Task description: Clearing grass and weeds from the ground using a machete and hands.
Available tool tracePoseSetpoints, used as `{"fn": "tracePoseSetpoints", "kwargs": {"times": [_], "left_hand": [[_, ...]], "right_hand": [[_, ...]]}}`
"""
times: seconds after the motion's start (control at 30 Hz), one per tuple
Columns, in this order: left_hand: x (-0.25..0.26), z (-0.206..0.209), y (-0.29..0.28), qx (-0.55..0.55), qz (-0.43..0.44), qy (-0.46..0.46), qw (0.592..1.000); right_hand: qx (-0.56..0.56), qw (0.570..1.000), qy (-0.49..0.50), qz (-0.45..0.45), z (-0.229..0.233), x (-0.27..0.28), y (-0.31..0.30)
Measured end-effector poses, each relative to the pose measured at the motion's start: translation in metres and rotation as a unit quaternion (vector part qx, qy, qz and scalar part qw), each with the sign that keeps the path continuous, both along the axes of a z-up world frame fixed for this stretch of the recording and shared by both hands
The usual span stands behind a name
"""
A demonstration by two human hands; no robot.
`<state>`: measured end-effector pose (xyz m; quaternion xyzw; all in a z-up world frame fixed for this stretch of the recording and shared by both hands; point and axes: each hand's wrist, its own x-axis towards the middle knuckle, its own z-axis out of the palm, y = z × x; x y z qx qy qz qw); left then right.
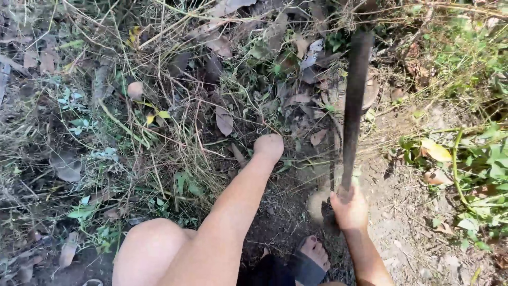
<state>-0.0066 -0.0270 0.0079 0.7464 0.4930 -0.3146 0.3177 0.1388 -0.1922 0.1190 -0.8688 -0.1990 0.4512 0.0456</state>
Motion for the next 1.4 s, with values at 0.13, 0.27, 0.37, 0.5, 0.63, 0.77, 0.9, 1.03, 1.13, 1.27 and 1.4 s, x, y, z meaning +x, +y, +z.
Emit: {"fn": "tracePoseSetpoints", "kwargs": {"times": [0.13, 0.27, 0.37, 0.5, 0.63, 0.77, 0.9, 1.03, 1.13, 1.27, 1.4], "left_hand": [[-0.001, -0.003, -0.003, -0.011, -0.003, 0.019, 1.0], [0.02, 0.057, -0.012, -0.155, -0.21, 0.112, 0.959], [0.047, 0.107, -0.019, -0.145, -0.27, 0.022, 0.952], [0.057, 0.142, 0.002, 0.059, -0.142, -0.164, 0.975], [0.022, 0.131, 0.06, 0.22, -0.173, -0.002, 0.96], [-0.103, 0.013, 0.109, 0.21, -0.022, 0.158, 0.965], [-0.089, 0.03, 0.085, 0.163, -0.082, 0.189, 0.965], [0.0, 0.107, 0.04, 0.051, -0.079, 0.134, 0.986], [0.024, 0.097, 0.016, 0.008, -0.032, 0.044, 0.998], [0.012, 0.042, -0.029, 0.099, 0.059, -0.029, 0.993], [-0.005, 0.046, -0.03, 0.09, 0.217, -0.133, 0.963]], "right_hand": [[0.025, 0.997, 0.005, 0.066, -0.034, 0.001, -0.018], [-0.082, 0.988, 0.025, 0.132, -0.027, 0.003, -0.025], [-0.015, 0.999, -0.006, 0.048, -0.021, 0.006, -0.023], [-0.015, 0.999, -0.042, 0.023, -0.024, 0.01, -0.026], [-0.065, 0.997, -0.039, 0.032, -0.023, 0.003, -0.028], [-0.106, 0.989, -0.036, 0.096, -0.034, 0.0, -0.033], [-0.081, 0.993, -0.052, 0.071, 0.002, 0.011, -0.027], [-0.057, 0.997, 0.005, 0.056, -0.004, 0.012, -0.038], [-0.136, 0.986, 0.025, 0.098, 0.01, 0.003, -0.036], [-0.06, 0.995, -0.014, 0.079, -0.02, 0.015, -0.074], [0.068, 0.997, -0.016, 0.04, -0.035, 0.003, -0.085]]}}
